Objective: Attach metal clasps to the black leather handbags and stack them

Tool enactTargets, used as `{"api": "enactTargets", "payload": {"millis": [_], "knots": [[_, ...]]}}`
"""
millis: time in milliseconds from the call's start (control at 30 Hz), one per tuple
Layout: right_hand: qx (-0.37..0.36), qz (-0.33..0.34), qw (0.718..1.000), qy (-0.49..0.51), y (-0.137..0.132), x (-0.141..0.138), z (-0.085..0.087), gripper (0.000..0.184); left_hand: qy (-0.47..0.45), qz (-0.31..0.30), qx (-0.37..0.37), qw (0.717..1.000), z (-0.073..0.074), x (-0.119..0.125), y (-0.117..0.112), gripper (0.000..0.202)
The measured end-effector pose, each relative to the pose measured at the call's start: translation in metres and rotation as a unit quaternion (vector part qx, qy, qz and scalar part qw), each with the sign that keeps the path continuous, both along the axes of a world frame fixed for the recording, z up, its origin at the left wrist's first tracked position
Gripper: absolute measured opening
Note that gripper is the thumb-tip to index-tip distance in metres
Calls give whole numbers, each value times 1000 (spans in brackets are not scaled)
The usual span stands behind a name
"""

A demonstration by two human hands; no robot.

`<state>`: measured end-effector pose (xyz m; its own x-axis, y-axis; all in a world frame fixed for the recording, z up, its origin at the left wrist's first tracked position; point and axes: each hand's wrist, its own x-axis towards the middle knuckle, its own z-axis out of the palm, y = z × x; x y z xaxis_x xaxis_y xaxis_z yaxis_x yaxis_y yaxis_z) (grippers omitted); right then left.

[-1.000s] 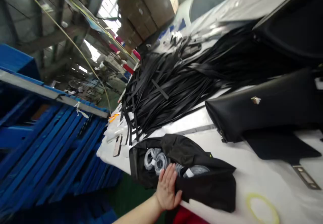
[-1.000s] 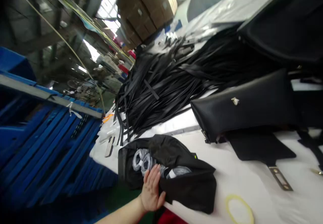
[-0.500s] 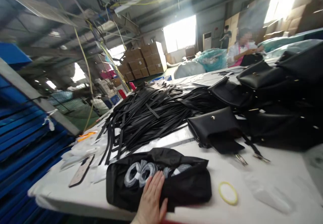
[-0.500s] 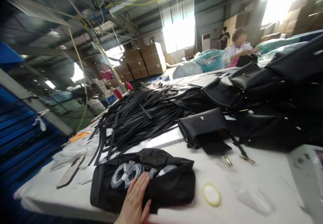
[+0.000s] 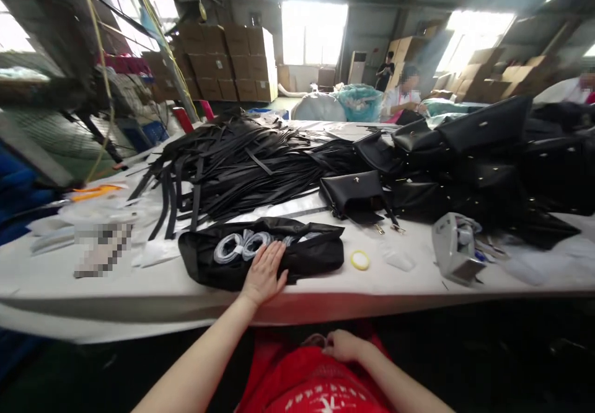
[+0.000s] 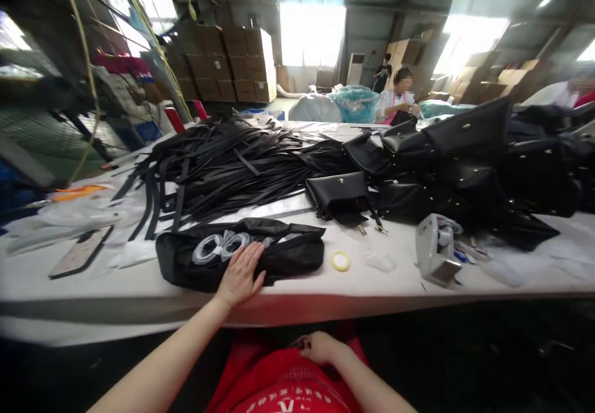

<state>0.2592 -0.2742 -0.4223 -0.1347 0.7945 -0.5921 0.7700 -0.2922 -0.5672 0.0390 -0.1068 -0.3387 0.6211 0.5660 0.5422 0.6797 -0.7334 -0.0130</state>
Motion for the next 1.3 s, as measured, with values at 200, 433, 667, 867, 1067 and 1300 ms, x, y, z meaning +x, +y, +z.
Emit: {"api": "enactTargets", "payload": {"millis": [200,433,667,867,1067,1300], "knots": [[108,19,982,157,21,66,111,31,-44,-26,6,999,-5,-4,5,58],[213,-401,859,236,149,152,190,27,-59,-30,5,998,-8,-5,8,63],[174,-503,787,312,256,182,185,42,-44,-26,18,999,-8,-5,10,66],[264,-542,752,267,322,198,208,10,-34,-17,38,999,-8,-7,13,65],[393,-501,758,137,352,227,252,20,-43,-13,32,998,-6,-5,14,65],[433,-361,811,-156,359,277,325,46,-41,-21,44,998,-8,-4,16,66]]}}
